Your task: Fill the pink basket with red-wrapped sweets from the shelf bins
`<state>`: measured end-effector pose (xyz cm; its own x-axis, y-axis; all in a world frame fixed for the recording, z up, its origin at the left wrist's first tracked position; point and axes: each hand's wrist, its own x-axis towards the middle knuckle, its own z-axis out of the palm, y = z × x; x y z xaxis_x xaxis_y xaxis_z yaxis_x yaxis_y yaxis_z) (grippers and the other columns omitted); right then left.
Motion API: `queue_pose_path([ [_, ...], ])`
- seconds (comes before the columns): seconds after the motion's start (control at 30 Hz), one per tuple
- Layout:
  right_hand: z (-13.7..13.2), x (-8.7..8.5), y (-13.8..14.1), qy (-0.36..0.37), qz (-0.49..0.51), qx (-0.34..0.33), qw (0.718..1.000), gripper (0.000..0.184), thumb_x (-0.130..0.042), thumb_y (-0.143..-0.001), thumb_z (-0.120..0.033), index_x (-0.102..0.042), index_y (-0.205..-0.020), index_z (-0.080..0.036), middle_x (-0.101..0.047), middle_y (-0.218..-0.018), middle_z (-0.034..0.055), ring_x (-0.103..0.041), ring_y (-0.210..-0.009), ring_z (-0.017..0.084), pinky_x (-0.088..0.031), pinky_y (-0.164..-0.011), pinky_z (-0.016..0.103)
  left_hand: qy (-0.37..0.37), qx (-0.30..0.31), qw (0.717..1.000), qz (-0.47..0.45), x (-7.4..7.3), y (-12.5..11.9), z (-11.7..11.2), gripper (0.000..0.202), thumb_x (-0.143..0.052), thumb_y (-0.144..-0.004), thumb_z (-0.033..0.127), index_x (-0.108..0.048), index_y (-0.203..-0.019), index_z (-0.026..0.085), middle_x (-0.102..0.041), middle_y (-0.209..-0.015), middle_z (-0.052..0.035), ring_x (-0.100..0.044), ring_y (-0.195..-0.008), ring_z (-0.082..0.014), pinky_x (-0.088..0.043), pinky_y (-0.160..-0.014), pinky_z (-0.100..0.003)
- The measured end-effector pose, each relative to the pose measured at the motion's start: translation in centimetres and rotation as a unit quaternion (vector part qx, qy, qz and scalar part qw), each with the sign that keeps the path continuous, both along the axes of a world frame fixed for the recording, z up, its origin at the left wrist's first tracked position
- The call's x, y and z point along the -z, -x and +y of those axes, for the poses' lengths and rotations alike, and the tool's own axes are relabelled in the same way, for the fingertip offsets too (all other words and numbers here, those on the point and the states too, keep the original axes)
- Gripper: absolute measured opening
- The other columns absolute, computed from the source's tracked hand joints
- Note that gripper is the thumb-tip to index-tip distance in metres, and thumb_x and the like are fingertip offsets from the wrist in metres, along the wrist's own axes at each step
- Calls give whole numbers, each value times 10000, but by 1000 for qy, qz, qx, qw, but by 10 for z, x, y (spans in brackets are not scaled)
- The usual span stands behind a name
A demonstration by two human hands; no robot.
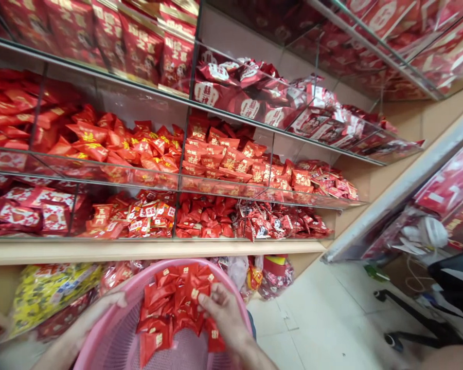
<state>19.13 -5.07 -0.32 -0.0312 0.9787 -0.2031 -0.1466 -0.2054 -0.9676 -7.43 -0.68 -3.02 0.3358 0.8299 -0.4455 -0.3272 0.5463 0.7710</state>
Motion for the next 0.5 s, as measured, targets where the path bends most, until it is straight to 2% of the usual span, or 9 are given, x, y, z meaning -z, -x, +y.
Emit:
queue_pose_path([
  [0.1, -9, 19, 13, 104, 94, -8, 990, 336, -768, -604, -389, -560, -720, -152, -637, -650, 5, -571, -560, 91, -400, -525, 183, -3, -6, 1000, 6, 4, 1, 0, 695, -556, -511, 114, -543, -1203, 183, -727, -783, -28, -654, -634, -243, -474, -562, -295],
  [0.27, -12, 30, 37, 227, 160, -25, 960, 313, -784, -585, -326, -560, -719, -154, -673, -653, 27, -570, -494, 71, -412, -491, 166, -11, -9, 1000, -8, 19, 4, 0, 689, -545, -515, 104, -543, -1199, 187, -726, -812, -32, -657, -656, -244, -466, -553, -286],
  [0.37, -11, 34, 51, 273, 164, -24, 948, 242, -743, -640, -299, -554, -693, -158, -683, -642, 36, -566, -468, 66, -404, -461, 155, -11, -4, 1000, -8, 24, 6, 1, 666, -522, -540, 96, -548, -1201, 181, -727, -803, -30, -658, -657, -246, -462, -552, -289],
  [0.5, -7, 37, 64, 294, 154, -13, 943, 168, -676, -720, -261, -565, -678, -142, -681, -626, 43, -559, -445, 56, -396, -436, 143, -3, -13, 1000, -25, 22, 7, 1, 664, -513, -539, 71, -561, -1190, 194, -728, -824, -8, -660, -702, -234, -469, -629, -285],
])
